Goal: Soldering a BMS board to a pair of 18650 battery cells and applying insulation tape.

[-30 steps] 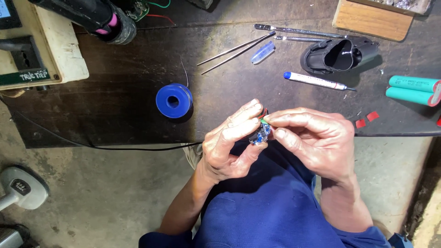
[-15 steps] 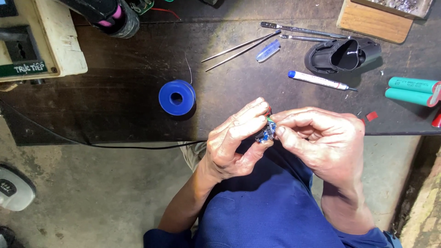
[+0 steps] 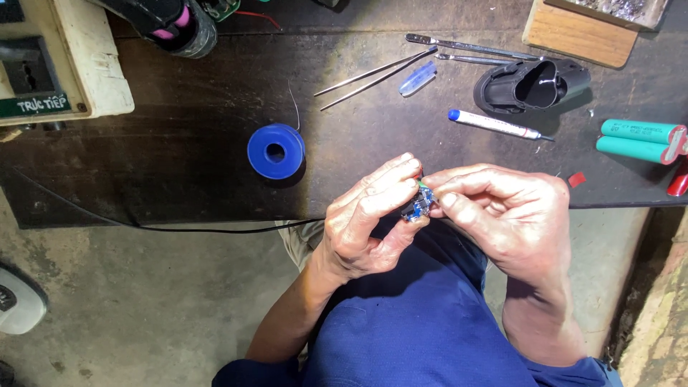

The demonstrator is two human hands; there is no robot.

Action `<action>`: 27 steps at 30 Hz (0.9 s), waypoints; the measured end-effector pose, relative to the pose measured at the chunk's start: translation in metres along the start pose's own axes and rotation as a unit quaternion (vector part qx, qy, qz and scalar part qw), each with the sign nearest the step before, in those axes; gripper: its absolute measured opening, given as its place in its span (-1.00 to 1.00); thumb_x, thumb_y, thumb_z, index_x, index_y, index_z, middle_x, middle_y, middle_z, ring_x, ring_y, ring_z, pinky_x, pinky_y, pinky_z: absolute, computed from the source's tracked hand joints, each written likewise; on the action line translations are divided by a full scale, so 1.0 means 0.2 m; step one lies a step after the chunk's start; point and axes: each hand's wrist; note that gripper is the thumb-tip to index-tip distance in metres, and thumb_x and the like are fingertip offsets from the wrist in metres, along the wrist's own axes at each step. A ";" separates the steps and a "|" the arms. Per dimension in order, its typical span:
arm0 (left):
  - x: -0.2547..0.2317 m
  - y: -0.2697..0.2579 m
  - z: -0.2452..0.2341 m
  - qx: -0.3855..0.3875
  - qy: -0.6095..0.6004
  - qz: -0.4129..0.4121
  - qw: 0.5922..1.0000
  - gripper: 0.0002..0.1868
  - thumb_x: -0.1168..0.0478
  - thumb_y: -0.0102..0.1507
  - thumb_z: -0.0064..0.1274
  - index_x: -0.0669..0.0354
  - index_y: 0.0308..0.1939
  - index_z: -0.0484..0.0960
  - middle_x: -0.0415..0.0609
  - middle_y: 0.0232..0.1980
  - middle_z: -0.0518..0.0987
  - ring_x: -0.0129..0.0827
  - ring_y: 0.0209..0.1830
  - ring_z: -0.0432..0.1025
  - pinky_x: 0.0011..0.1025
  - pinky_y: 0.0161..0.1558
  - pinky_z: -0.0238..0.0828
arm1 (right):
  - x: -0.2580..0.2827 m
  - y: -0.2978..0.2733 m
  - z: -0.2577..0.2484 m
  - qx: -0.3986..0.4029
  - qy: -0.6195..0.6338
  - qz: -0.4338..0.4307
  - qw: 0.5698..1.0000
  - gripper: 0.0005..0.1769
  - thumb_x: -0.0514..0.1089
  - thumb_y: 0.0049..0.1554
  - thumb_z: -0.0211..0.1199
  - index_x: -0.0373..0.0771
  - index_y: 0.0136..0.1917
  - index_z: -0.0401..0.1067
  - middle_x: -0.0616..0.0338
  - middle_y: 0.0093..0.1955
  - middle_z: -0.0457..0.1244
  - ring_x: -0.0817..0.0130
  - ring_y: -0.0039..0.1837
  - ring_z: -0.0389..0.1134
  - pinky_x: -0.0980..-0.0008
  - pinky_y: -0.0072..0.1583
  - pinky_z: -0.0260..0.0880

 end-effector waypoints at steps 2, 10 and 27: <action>0.00 0.00 0.00 -0.001 0.001 -0.002 1.000 -0.69 0.33 0.39 0.10 0.45 0.15 0.46 0.44 0.19 0.54 0.25 0.20 0.59 0.06 0.36 0.61 | -0.01 0.00 0.00 -0.003 0.001 0.005 1.000 -0.89 -0.31 0.15 0.29 -0.45 -0.12 0.55 -0.11 -0.01 0.45 0.34 -0.10 0.48 0.52 -0.03 0.56; 0.00 0.00 0.01 -0.004 0.001 0.001 1.000 -0.69 0.34 0.38 0.13 0.45 0.14 0.45 0.45 0.17 0.55 0.25 0.17 0.60 0.07 0.33 0.63 | -0.02 0.01 0.00 -0.011 -0.006 0.010 1.000 -0.93 -0.33 0.13 0.34 -0.41 -0.18 0.55 -0.09 -0.03 0.46 0.38 -0.04 0.48 0.54 -0.01 0.52; 0.01 -0.05 0.05 -0.032 0.036 0.010 0.999 -0.61 0.28 0.35 0.21 0.39 0.17 0.44 0.43 0.14 0.57 0.23 0.16 0.60 -0.04 0.28 0.64 | -0.13 -0.09 0.00 -0.007 0.051 -0.034 0.998 -0.84 -0.27 0.24 0.19 -0.41 -0.03 0.53 -0.06 0.07 0.42 0.33 -0.01 0.47 0.45 0.10 0.59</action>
Point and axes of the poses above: each hand's wrist, its own y-axis towards the middle knuckle, its own z-axis out of the palm, x = y × z
